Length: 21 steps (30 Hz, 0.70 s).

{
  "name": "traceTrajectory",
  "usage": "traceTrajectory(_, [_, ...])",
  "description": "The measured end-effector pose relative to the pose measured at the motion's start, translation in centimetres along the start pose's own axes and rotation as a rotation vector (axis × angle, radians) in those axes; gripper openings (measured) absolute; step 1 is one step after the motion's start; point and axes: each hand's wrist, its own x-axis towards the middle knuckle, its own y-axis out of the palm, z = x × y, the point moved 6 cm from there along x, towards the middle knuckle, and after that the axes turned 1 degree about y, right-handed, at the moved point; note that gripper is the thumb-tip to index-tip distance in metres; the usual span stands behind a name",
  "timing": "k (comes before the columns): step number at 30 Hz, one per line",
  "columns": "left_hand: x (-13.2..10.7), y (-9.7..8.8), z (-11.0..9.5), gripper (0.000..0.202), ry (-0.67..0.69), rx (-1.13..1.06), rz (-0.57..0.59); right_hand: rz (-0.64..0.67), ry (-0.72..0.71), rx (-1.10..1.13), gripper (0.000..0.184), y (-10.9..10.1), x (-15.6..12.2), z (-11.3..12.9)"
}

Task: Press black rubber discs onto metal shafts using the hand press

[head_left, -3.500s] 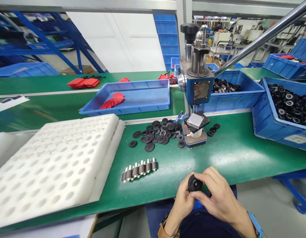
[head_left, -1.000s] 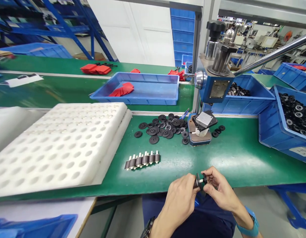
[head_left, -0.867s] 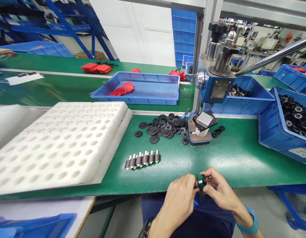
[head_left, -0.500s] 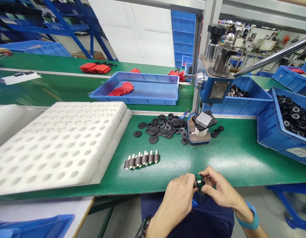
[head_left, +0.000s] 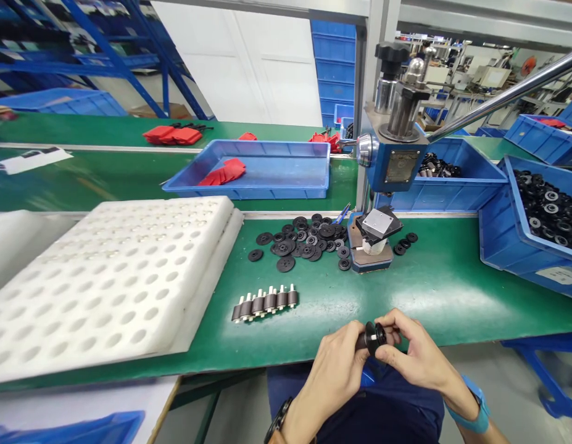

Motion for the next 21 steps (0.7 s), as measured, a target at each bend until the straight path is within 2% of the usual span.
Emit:
traceTrajectory(2, [0.1,0.1,0.4,0.008,0.002,-0.242,-0.051,-0.052,-0.063,-0.084,0.025,0.0,0.0,1.8])
traceTrajectory(5, [0.3,0.6,1.1,0.023,-0.003,-0.595,-0.119,-0.105,-0.191,-0.195,0.030,0.5,0.0,4.2])
traceTrajectory(9, [0.5,1.5,1.8,0.036,-0.060,-0.835,-0.174,-0.136,-0.291,-0.281,0.032,1.2,0.0,5.3])
traceTrajectory(14, [0.5,1.8,1.9,0.038,-0.078,-0.915,-0.196,-0.137,-0.287,-0.304,0.030,1.3,0.0,5.3])
traceTrajectory(17, [0.6,1.9,2.0,0.040,-0.103,-0.879,-0.207,-0.143,-0.282,-0.285,0.034,1.2,-0.1,4.8])
traceTrajectory(19, [0.7,1.5,2.4,0.038,-0.150,-0.799,-0.229,-0.200,-0.283,-0.258,0.043,0.7,-0.1,3.9])
traceTrajectory(21, [1.3,0.6,2.9,0.035,-0.211,-0.695,-0.265,-0.311,-0.256,-0.236,0.046,-0.3,-0.1,2.4])
